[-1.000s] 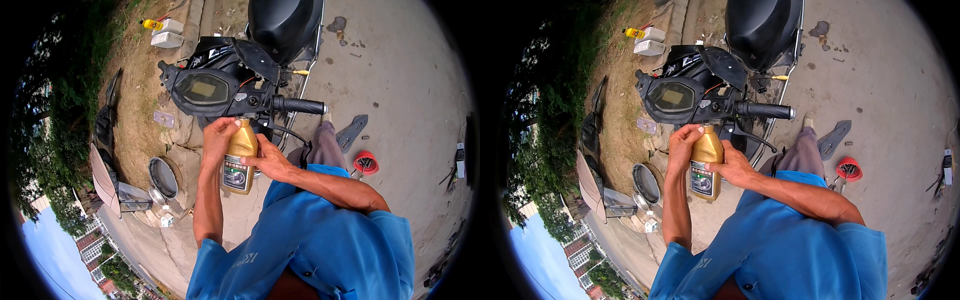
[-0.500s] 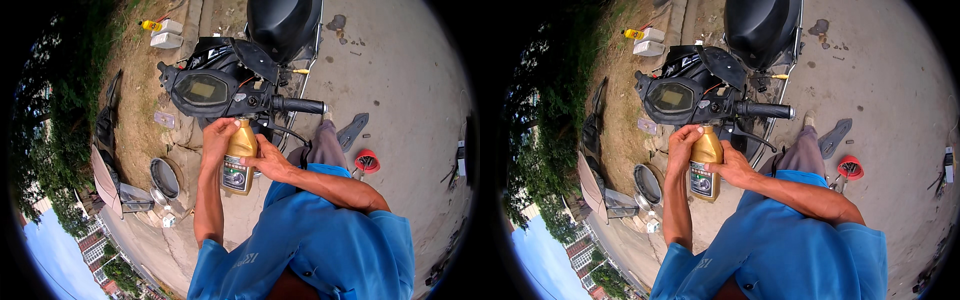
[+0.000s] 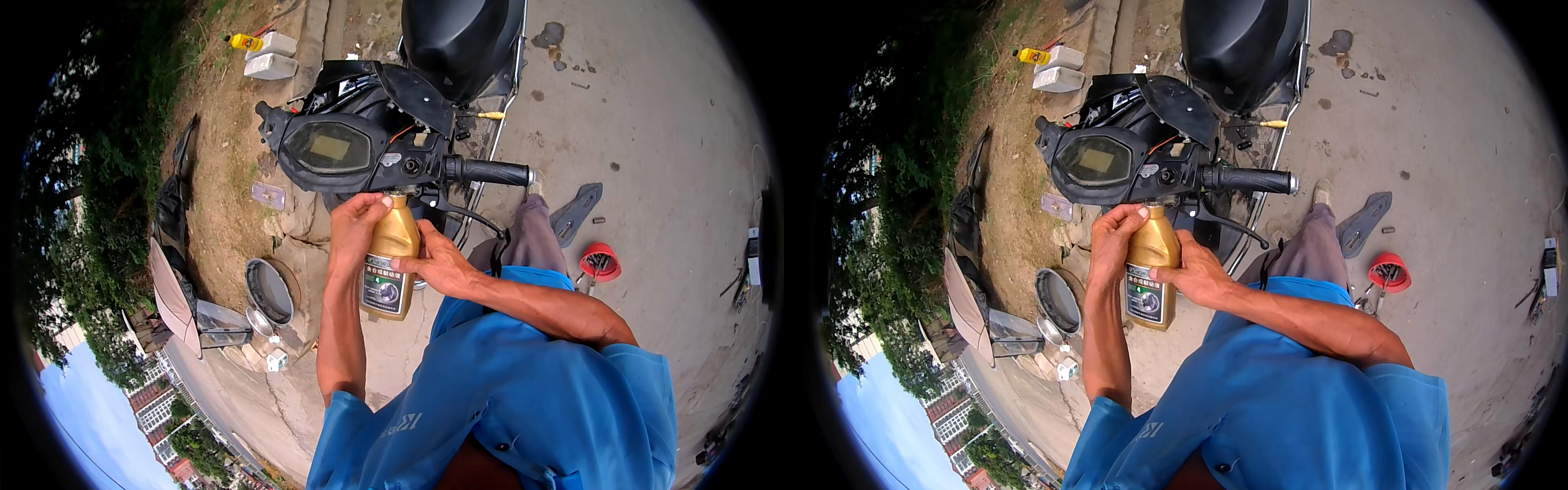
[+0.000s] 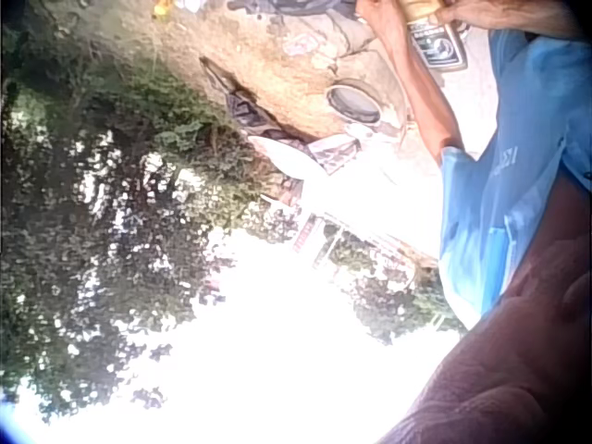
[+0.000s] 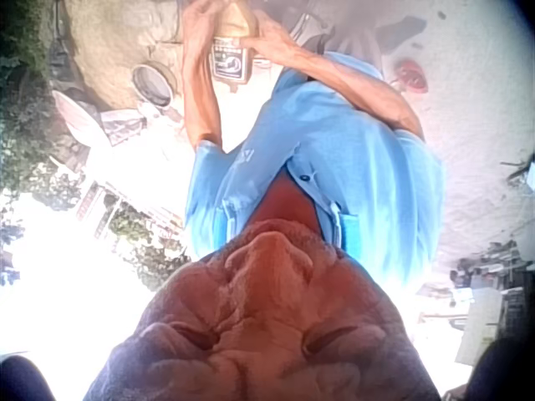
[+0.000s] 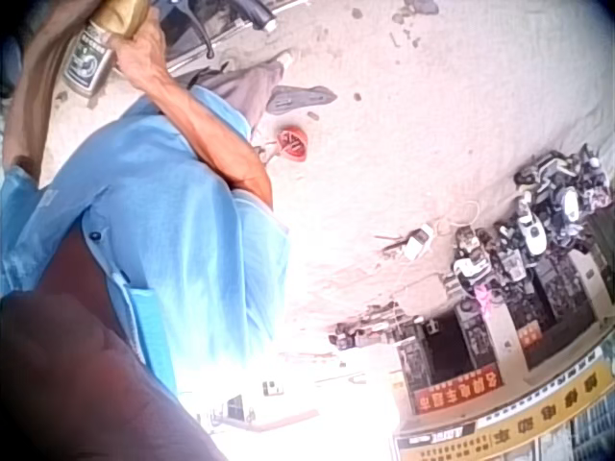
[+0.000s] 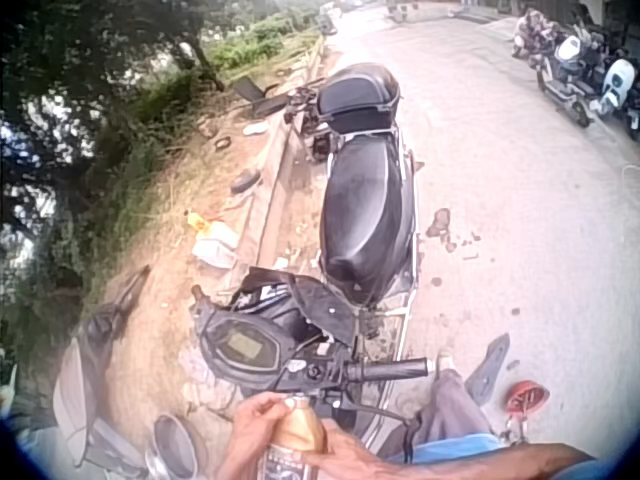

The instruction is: The person opens a bottle of oil, removes the seal, and then kneels to work on the rear brake assembly of a motorcycle by hand.

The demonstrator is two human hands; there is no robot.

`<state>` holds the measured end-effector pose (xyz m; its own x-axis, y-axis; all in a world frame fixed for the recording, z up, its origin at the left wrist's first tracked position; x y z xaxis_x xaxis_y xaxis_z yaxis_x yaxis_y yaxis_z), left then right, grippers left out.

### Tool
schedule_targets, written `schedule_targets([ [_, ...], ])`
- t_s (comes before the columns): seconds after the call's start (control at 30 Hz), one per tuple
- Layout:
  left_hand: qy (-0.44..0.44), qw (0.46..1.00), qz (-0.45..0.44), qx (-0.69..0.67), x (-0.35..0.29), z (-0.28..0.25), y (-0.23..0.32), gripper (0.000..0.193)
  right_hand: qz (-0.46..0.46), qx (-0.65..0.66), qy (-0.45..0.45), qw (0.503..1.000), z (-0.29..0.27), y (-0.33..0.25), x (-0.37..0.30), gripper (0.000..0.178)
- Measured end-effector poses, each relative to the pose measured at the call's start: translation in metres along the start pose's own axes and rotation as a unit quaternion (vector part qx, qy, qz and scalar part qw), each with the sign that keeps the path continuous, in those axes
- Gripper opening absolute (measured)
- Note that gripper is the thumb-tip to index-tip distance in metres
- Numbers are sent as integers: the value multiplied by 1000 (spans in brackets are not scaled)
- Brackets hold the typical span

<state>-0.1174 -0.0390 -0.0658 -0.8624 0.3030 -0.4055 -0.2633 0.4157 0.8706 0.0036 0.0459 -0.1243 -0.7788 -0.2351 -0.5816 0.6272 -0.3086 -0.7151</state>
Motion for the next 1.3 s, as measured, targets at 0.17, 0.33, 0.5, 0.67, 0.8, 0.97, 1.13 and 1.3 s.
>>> schedule_targets([
  [0.17, 4, 1000, -3, -2, -1, 1, 2, 20, 1, -5, 2, 1000, -1, -1, 0, 52],
  [0.33, -3, 1000, -5, 2, 0, 2, 1, 24, 12, -6, 5, 1000, -2, -2, -1, 53],
  [0.5, 5, 1000, 2, 4, -6, -2, 4, 28, -10, -49, 24, 998, -5, -14, -11, 58],
  [0.67, -4, 987, 153, -58, -32, -4, 30, 28, -186, -198, 142, 952, -15, -51, -41, 66],
  [0.8, 29, 969, 230, -85, -61, -17, 40, 39, -248, -263, 146, 921, -8, -70, -57, 64],
  [0.97, -2, 942, 323, -93, -87, -16, 45, 42, -267, -326, 124, 899, -6, -78, -79, 65],
  [1.13, -30, 947, 310, -82, -106, 1, 14, 42, -221, -378, 115, 892, -28, -32, -91, 63],
  [1.3, -32, 982, 166, -89, -105, 16, -55, 35, -184, -351, 168, 903, -80, 52, -74, 61],
])
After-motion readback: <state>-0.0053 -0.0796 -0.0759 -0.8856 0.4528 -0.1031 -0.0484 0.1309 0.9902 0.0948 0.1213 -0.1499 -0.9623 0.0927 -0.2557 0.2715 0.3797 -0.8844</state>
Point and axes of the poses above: each hand's wrist, its own x-axis towards the middle knuckle, its own z-axis out of the palm, y = z × x, the point moved 8 cm from there along x, towards the middle knuckle, and after that the axes turned 10 degrees about z, right-handed, at the moved point
